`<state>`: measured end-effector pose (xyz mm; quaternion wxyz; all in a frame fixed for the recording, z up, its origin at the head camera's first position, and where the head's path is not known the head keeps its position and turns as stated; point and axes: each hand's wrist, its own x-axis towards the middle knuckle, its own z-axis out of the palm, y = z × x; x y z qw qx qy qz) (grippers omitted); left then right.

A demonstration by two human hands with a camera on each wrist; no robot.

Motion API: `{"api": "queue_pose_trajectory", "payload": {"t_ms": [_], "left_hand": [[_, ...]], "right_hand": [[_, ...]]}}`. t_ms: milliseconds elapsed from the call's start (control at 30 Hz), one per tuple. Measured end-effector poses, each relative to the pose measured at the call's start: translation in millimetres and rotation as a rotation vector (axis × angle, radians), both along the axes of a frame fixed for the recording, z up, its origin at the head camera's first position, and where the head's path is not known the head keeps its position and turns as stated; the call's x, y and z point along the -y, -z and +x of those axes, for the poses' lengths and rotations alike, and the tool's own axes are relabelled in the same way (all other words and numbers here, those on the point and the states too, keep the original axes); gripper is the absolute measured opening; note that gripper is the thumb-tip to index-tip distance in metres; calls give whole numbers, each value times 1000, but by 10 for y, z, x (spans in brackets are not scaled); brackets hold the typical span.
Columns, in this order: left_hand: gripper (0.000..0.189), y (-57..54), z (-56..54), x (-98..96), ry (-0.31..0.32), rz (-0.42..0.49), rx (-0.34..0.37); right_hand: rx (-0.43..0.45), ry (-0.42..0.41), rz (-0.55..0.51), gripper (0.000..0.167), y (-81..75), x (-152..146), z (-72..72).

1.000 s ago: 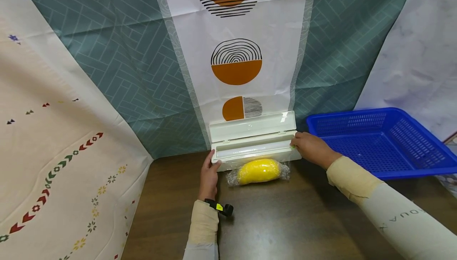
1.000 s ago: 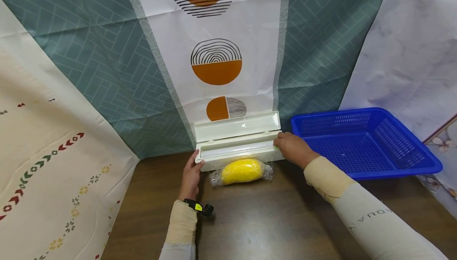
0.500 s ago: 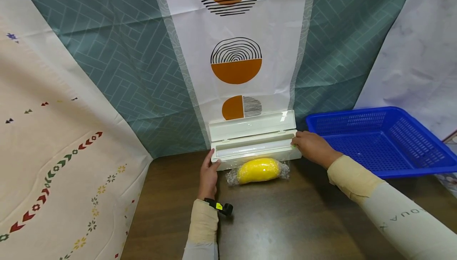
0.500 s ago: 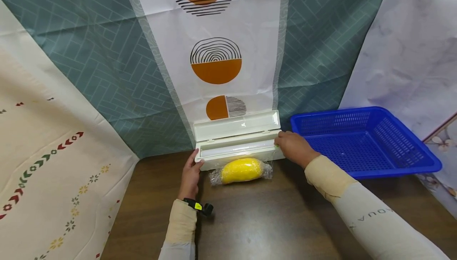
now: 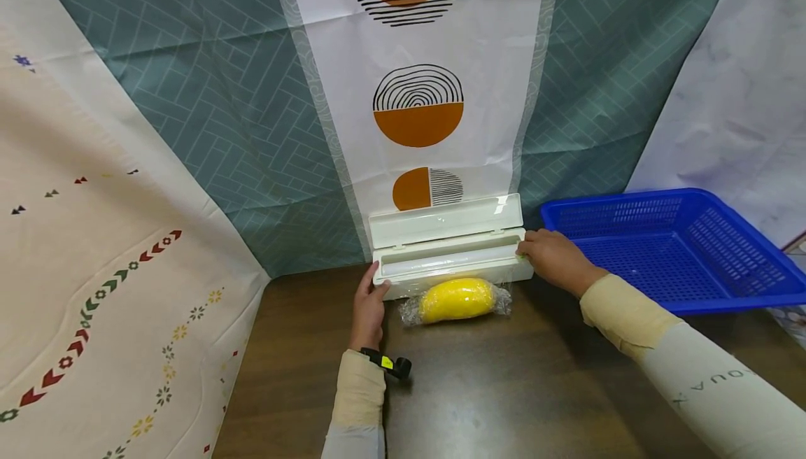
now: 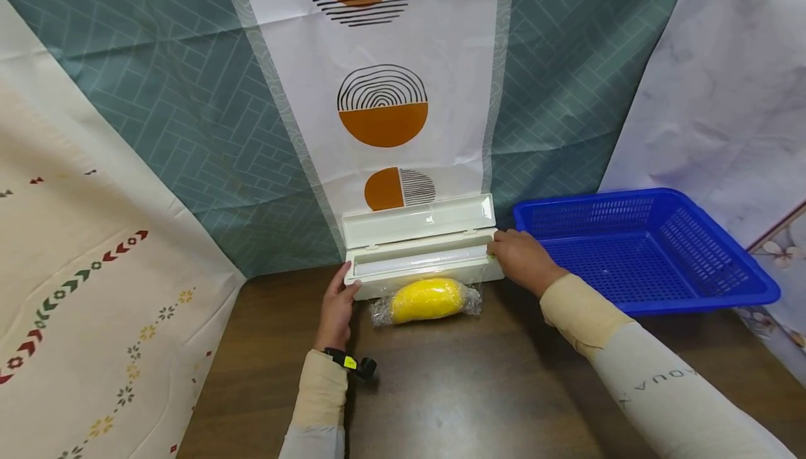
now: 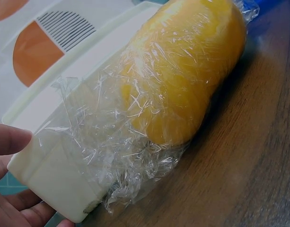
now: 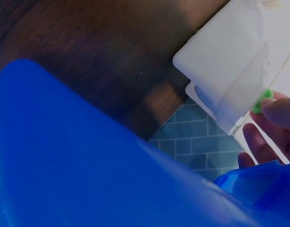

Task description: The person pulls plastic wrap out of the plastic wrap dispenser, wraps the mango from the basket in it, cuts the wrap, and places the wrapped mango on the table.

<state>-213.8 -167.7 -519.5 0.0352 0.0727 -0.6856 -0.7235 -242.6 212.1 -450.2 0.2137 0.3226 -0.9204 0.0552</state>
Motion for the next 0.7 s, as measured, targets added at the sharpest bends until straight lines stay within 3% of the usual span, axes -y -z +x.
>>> {"api": "queue_pose_trajectory", "payload": {"t_ms": [700], "left_hand": [[55,-8,-20,8,-8,-15,1]], "right_hand": [[-1,46,-17,16,39,-64,17]]}}
